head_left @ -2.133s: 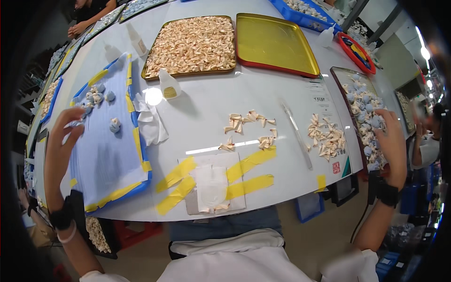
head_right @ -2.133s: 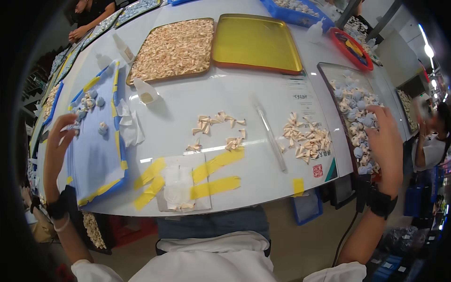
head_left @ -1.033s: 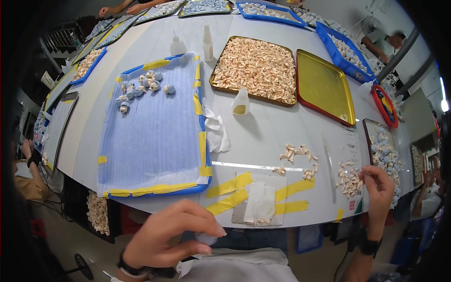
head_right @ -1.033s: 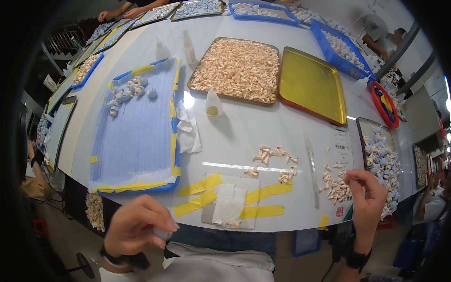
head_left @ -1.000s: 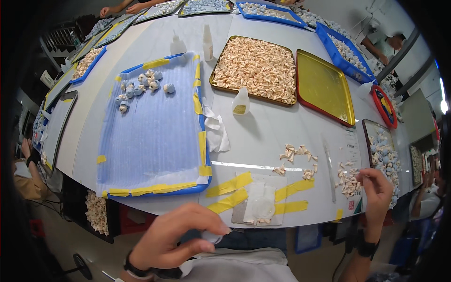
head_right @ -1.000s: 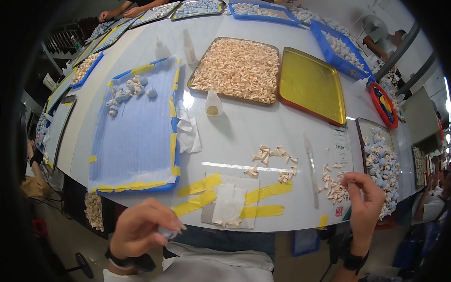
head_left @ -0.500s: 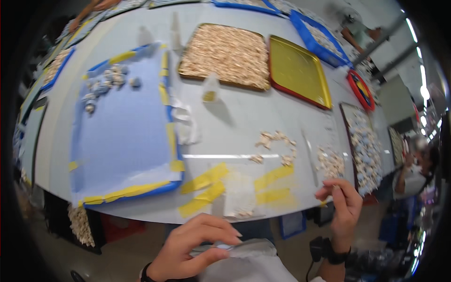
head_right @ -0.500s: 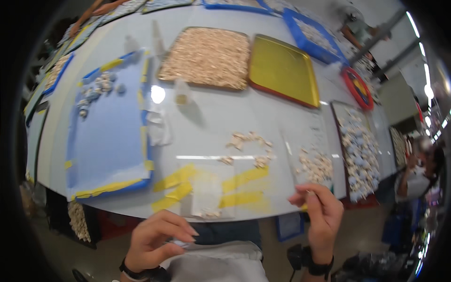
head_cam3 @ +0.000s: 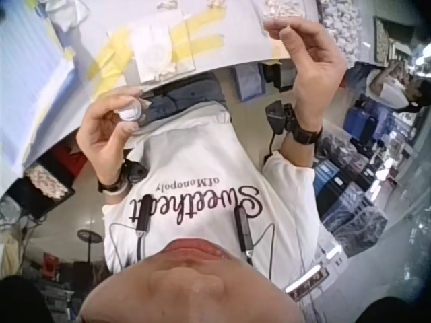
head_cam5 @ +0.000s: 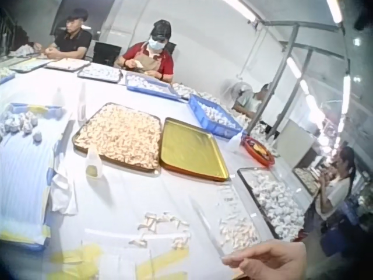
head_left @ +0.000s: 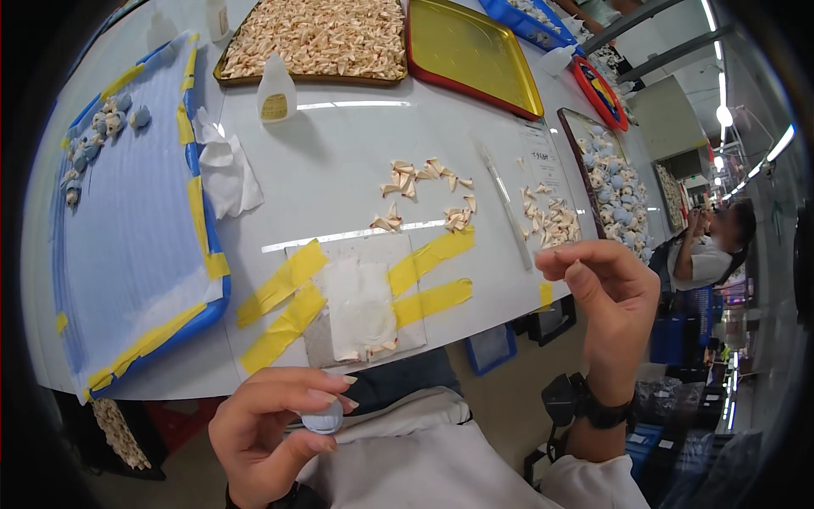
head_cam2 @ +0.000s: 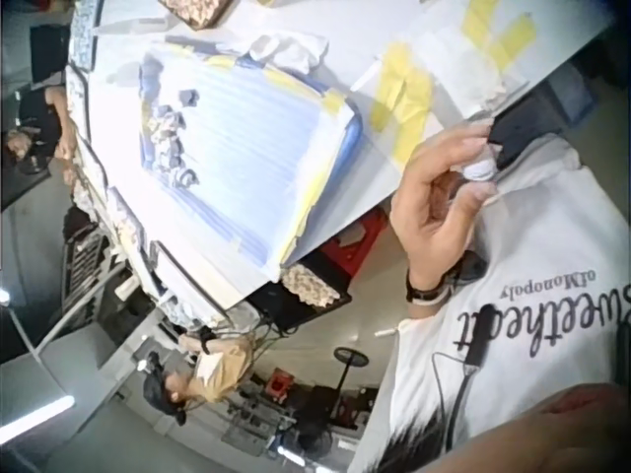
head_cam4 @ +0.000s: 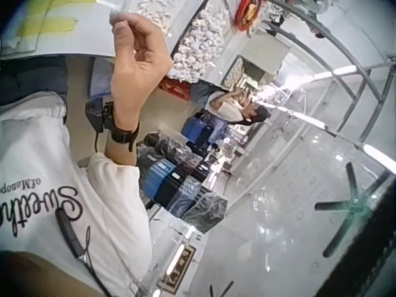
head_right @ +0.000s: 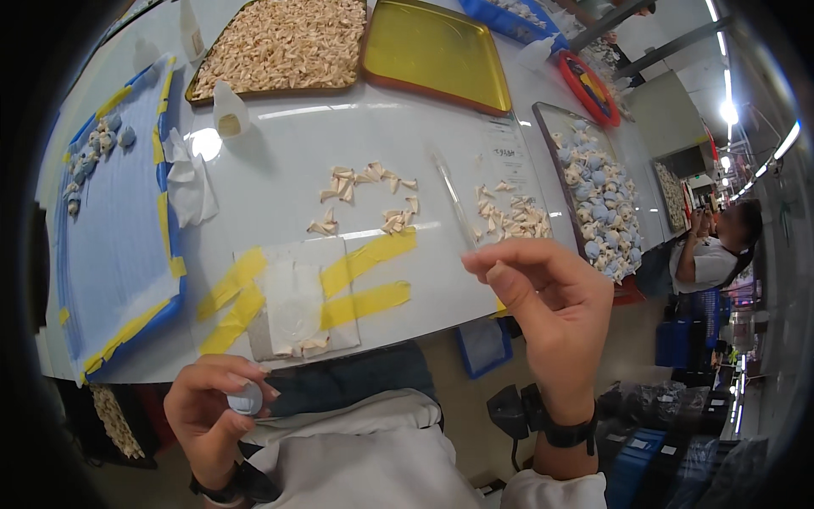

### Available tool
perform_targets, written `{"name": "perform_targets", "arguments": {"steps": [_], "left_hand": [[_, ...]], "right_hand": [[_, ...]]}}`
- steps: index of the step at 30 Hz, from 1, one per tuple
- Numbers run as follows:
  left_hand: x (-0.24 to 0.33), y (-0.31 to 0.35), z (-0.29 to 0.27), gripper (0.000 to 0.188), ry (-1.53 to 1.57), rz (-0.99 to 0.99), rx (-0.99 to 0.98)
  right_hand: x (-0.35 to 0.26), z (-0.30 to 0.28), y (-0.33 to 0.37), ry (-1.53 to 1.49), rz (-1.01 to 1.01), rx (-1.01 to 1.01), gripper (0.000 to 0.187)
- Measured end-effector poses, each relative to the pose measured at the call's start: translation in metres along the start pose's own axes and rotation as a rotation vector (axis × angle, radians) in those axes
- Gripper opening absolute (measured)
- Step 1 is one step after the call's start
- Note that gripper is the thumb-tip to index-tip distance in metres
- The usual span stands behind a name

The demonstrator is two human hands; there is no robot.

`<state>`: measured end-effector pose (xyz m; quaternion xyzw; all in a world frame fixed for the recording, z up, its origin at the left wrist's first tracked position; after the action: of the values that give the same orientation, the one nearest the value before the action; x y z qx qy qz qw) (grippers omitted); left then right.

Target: The person assembles small decorative figures by hand, repeatedly picking up small beige components and attaching them to a blue-and-white base. The person places completed figures onto a blue tray and continues the assembly process throughout the clip.

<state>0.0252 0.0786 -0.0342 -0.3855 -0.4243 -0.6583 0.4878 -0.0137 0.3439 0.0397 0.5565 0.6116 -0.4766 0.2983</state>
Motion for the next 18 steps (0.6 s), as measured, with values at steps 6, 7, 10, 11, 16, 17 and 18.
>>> {"name": "perform_targets", "arguments": {"steps": [6,7,10,11,16,17,18], "left_hand": [[-0.008,-0.006,-0.015,0.029,-0.154,0.098,-0.066],[-0.006,-0.006,-0.016,0.028,-0.101,0.073,-0.060],[-0.002,-0.007,-0.014,0.028,0.041,0.027,-0.033],[-0.002,-0.006,-0.016,0.029,0.025,0.028,-0.048],[-0.004,-0.009,-0.022,0.031,-0.027,0.090,-0.111],[-0.004,-0.009,-0.022,0.031,0.010,0.075,-0.096],[-0.003,-0.010,-0.021,0.031,0.050,0.064,-0.080]], "right_hand": [[-0.002,0.021,-0.011,0.185,-0.236,-0.019,0.010],[-0.003,0.022,-0.013,0.245,-0.268,-0.028,0.010],[-0.009,0.027,-0.020,0.257,-0.268,-0.045,0.007],[-0.010,0.031,-0.019,0.229,-0.235,-0.034,0.006],[-0.024,0.057,-0.018,0.280,-0.268,-0.022,0.008],[-0.025,0.060,-0.018,0.335,-0.310,-0.031,0.008],[-0.025,0.063,-0.019,0.347,-0.365,-0.055,0.009]]}}
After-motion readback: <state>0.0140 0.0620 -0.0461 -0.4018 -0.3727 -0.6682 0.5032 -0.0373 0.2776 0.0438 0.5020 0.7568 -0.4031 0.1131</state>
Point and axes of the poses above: each hand's wrist, its own y-axis away from the middle knuckle, its own z-axis out of the palm, x = y × z, the point moved 4 cm from there along -y, towards the middle knuckle, and after that the axes turned 9 degrees about -z, right-handed, at the moved point
